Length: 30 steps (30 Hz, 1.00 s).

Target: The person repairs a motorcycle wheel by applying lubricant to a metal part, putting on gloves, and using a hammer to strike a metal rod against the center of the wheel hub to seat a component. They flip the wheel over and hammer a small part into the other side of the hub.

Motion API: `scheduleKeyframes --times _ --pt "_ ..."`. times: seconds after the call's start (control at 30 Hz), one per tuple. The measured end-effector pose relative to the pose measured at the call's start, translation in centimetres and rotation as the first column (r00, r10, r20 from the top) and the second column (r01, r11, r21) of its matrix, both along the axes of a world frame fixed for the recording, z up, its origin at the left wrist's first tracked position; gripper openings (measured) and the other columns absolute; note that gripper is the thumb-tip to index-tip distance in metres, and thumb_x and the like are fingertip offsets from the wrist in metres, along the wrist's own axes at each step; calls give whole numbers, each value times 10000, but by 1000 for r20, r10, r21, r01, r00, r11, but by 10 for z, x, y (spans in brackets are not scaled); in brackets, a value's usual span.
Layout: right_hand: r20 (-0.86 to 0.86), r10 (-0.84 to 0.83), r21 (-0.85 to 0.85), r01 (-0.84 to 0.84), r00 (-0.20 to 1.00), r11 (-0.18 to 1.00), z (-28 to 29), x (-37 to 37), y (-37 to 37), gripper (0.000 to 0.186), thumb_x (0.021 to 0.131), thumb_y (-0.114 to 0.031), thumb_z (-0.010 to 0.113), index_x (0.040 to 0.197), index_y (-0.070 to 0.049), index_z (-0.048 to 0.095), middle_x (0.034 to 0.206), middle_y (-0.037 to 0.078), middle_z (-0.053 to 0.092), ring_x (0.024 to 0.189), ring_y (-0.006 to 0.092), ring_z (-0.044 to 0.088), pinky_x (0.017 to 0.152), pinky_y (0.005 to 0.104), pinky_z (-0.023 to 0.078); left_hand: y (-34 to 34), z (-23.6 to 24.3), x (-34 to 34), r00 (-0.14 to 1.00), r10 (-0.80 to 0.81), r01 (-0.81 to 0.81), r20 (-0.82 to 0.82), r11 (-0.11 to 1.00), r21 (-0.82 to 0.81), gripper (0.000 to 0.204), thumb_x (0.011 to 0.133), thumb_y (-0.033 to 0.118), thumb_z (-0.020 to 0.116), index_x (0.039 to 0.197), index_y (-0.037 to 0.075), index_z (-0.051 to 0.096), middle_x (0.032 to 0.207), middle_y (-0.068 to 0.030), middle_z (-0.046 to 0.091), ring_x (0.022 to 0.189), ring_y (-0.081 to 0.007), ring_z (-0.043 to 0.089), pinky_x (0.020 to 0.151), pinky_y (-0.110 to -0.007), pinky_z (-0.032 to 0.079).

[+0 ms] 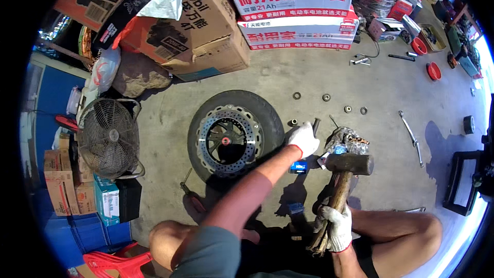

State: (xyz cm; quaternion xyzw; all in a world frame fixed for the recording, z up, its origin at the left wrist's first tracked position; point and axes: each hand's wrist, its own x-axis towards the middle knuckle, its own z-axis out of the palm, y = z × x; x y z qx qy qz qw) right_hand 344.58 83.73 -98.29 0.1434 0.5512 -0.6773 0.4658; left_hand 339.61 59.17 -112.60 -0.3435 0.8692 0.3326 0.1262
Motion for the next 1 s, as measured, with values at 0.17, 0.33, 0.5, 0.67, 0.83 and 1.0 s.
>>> scheduleKeyframes --times 0.17,0.33,0.5,0.67,0.83,1.0 --pt "20 56 -28 -55 998 998 7 10 -2 198 807 -23 637 987 -25 556 745 54 583 574 169 578 511 298 507 -87 154 65 982 -52 42 -179 997 -58 494 790 247 628 1063 -139 484 907 -317 650 889 -415 670 773 -440 543" --pt "-43 142 -6 -143 989 990 -15 23 -4 221 810 -36 632 1009 -28 536 724 80 585 506 208 578 440 327 518 -155 206 174 815 375 -165 -441 881 444 290 942 116 602 1201 47 492 1101 -94 646 977 -179 659 824 -310 563" --pt "-96 248 0 -249 964 969 -18 41 -16 192 832 -43 635 992 -13 534 710 87 579 491 213 577 422 322 509 -143 163 259 620 594 -327 -512 789 520 201 976 130 582 1157 55 538 1060 -67 660 927 -145 653 769 -285 571" --pt "-110 343 19 -343 933 939 -12 51 -26 185 840 -40 633 989 -1 530 705 91 579 478 213 576 406 324 500 -128 101 280 455 679 -319 -576 728 607 188 952 22 560 1136 55 541 1078 -72 664 965 -140 640 807 -290 553" --pt "-165 378 101 -366 911 925 -25 56 -25 187 831 -31 623 986 0 523 694 94 573 457 214 570 402 322 497 -126 71 270 492 564 -360 -663 826 434 277 911 -107 519 1140 43 568 1065 -55 656 988 -140 621 899 -278 496" --pt "-174 399 146 -378 900 914 -25 61 -29 182 823 -17 612 976 0 515 671 94 558 429 214 555 399 326 495 -125 65 259 556 472 -416 -684 870 263 217 876 -40 603 1079 36 612 1012 -84 643 991 -185 604 919 -307 474"
